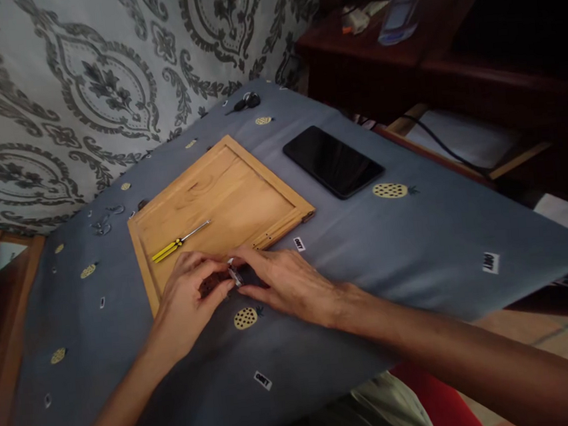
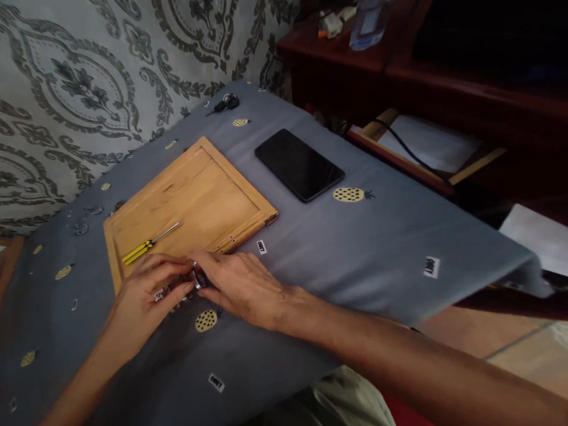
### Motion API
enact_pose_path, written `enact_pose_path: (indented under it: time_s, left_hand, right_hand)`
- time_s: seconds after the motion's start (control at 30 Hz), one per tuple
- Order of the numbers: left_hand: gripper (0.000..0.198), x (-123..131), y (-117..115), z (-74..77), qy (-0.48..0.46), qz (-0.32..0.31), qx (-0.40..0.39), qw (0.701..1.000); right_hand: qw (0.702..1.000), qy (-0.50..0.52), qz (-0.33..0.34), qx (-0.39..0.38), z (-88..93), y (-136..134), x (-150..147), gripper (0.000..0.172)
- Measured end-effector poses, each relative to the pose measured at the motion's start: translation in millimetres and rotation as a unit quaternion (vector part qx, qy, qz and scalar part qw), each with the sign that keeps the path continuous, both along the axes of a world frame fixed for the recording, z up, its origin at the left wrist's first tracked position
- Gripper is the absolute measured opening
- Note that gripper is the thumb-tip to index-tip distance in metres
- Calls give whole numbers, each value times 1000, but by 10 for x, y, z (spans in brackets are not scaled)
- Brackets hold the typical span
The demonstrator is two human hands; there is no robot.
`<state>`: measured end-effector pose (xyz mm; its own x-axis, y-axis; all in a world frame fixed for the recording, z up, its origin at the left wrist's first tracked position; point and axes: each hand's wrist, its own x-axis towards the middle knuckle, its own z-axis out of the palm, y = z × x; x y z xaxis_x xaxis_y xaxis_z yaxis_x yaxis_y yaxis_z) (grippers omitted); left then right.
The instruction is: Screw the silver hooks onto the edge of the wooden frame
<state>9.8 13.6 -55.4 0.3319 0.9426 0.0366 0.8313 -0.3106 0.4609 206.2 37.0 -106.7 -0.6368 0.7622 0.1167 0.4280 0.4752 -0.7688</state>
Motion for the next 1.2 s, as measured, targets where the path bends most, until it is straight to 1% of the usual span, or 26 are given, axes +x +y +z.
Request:
enact_pose_path:
  time_s: [0.2, 0.37, 0.57, 0.73, 0.83, 0.9, 0.97, 1.03, 1.1, 1.2]
  left_hand:
    - [12, -7, 21, 1, 6, -9, 16, 1000]
    - [13, -12, 22, 12, 1, -17, 7, 1000]
    - [13, -14, 18, 8, -4, -12, 13, 1000]
    - [13, -26, 5, 51, -8, -9, 8, 1000]
    - [16, -173, 75, 90, -9, 15, 50, 999]
    - [20, -357, 174, 93, 21, 45, 85, 995]
    - [23, -579, 288, 66, 64, 91, 122, 986]
    - [28, -785, 383, 14, 102, 125, 128, 979]
    - [32, -933, 437, -48, 109, 133, 125, 977]
    - [30, -1022, 444, -134, 107, 130, 110, 980]
  right_hand:
    - [1000, 9, -4, -3, -5, 3, -3, 42]
    - [1000, 12, -5, -3, -7, -3, 2, 41]
    - [1000, 3, -2, 2, 3, -7, 2, 40]
    - [1000, 18, -2, 4, -5, -5, 2, 42]
    - [1000, 20, 2, -3, -14, -4, 5, 44]
    - [1000, 20, 1, -2, -23, -4, 8, 44]
    - [1000, 25, 0, 4, -39, -5, 10, 43]
    - [999, 29, -2, 14, -61, -3, 10, 43]
    - [999, 30, -4, 20, -83, 1, 7, 43]
    - [999, 29, -7, 24, -99, 3, 4, 42]
